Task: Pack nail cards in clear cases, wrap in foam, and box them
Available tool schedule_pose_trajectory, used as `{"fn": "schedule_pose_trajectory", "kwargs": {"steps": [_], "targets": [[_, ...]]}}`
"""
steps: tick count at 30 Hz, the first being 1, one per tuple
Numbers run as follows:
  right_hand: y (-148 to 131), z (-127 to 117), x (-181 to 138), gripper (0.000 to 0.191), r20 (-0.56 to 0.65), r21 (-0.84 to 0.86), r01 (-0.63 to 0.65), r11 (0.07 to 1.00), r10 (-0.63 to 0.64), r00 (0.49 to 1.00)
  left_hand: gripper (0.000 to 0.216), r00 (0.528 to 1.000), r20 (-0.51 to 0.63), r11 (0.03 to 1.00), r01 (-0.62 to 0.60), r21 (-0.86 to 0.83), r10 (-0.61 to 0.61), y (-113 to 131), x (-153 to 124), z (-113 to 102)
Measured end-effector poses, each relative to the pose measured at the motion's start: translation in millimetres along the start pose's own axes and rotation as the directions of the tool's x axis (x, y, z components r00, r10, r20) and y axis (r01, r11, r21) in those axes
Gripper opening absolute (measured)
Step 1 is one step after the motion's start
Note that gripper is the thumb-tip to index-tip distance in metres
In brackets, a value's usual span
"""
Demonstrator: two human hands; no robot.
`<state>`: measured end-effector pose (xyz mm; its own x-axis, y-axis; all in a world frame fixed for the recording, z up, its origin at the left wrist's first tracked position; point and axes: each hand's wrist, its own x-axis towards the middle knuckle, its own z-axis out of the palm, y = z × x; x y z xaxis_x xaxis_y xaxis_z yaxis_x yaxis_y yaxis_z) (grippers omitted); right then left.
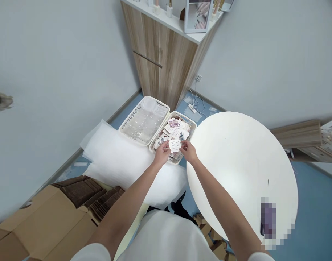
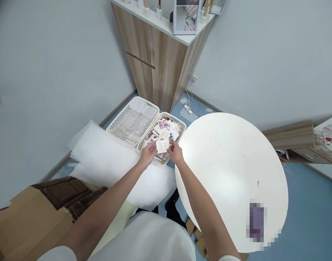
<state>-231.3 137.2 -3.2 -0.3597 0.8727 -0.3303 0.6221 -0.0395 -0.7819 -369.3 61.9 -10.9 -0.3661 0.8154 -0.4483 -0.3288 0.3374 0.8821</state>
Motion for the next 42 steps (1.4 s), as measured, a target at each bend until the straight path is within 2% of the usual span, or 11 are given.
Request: {"fn": "schedule_pose_trajectory", "kwargs": {"steps": [2, 7, 9, 12, 16, 20, 22, 25, 29, 36, 42], "targets": [[-1, 0, -10, 0.036, 0.004, 0.011, 0.039, 0.999, -0.039, 0.999, 0.061, 0.999, 0.037, 0.999, -0.026, 0.024, 0.025, 1, -6, -2], [2, -9, -38, 0.030, -0.040, 0.010, 0.137, 0.991, -0.136, 0.990, 0.072, 0.970, 0.235, 0.995, -0.082, 0.053, 0.068, 3, -22, -4], [5, -18, -54, 0.030, -0.069, 0.048, 0.158, 0.986, -0.154, 0.986, 0.070, 0.958, 0.277, 0.989, -0.111, 0.098, 0.081, 3, -28, 0], [10, -35, -80, 0.027, -0.143, 0.110, 0.166, 0.980, -0.149, 0.978, 0.055, 0.947, 0.304, 0.968, -0.170, 0.184, 0.108, 1, -39, 13], [19, -60, -120, 0.025, -0.216, 0.191, 0.131, 0.973, -0.088, 0.972, 0.030, 0.903, 0.388, 0.894, -0.319, 0.314, 0.186, 3, -61, 40], [36, -87, -164, 0.022, -0.258, 0.237, 0.098, 0.967, -0.035, 0.966, 0.023, 0.826, 0.505, 0.768, -0.487, 0.416, 0.251, 5, -92, 74], [48, -102, -188, 0.022, -0.272, 0.269, 0.077, 0.960, -0.001, 0.962, 0.023, 0.802, 0.550, 0.758, -0.505, 0.413, 0.234, 4, -110, 93], [69, -126, -225, 0.023, -0.269, 0.367, 0.056, 0.928, 0.049, 0.962, 0.023, 0.750, 0.648, 0.786, -0.478, 0.392, 0.133, 0, -140, 122], [97, -156, -275, 0.029, -0.276, 0.487, 0.091, 0.869, 0.054, 0.959, 0.025, 0.678, 0.734, 0.818, -0.440, 0.371, 0.032, -9, -184, 163], [144, -197, -336, 0.042, -0.420, 0.491, 0.167, 0.855, 0.065, 0.905, 0.045, 0.695, 0.717, 0.846, -0.418, 0.331, 0.062, -36, -247, 221], [174, -210, -357, 0.040, -0.406, 0.491, 0.172, 0.854, 0.049, 0.912, 0.041, 0.693, 0.713, 0.816, -0.468, 0.339, 0.101, -55, -271, 245]]}}
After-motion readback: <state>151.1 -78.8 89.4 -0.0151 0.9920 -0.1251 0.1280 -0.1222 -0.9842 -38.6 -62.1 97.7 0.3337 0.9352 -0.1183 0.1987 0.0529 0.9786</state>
